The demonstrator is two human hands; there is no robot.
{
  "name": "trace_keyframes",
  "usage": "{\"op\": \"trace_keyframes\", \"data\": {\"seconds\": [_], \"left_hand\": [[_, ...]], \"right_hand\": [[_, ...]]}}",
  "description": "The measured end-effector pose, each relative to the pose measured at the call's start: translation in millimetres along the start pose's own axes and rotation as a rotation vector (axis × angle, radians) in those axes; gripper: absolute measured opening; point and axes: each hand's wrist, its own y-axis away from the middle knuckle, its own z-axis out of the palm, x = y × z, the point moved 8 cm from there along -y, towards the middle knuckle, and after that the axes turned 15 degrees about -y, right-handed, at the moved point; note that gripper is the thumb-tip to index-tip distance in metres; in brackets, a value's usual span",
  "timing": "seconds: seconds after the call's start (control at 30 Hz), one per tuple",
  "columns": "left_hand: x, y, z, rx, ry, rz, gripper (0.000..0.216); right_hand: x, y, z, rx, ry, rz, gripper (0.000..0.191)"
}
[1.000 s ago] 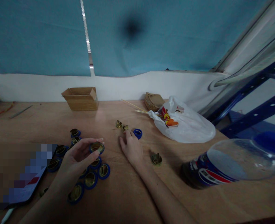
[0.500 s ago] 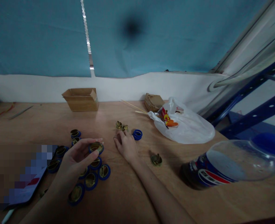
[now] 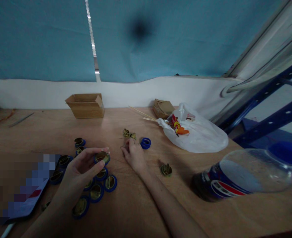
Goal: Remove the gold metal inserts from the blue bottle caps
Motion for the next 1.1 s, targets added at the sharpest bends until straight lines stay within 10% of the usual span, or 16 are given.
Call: {"op": "trace_keyframes", "data": {"seconds": [0.53,0.93,1.1], "left_hand": [[-3.0,-0.9,0.4,-0.009,0.001,-0.009,0.024],[-18.9,1.0,13.7,-0.193,-0.216,-0.236,0.029],[-5.1,1.7,21.3,-0.236,-0.237,-0.123,0.030]], "right_hand": [[-10.7,-1.7,-10.7,0.034,-0.302,-0.029,0.017],[-46.4,17.5,-13.6,-0.212,-1.331,0.210,0.027],[-63.3,28.8,-4.5,-0.338,-1.473,0.288,0.026]]}}
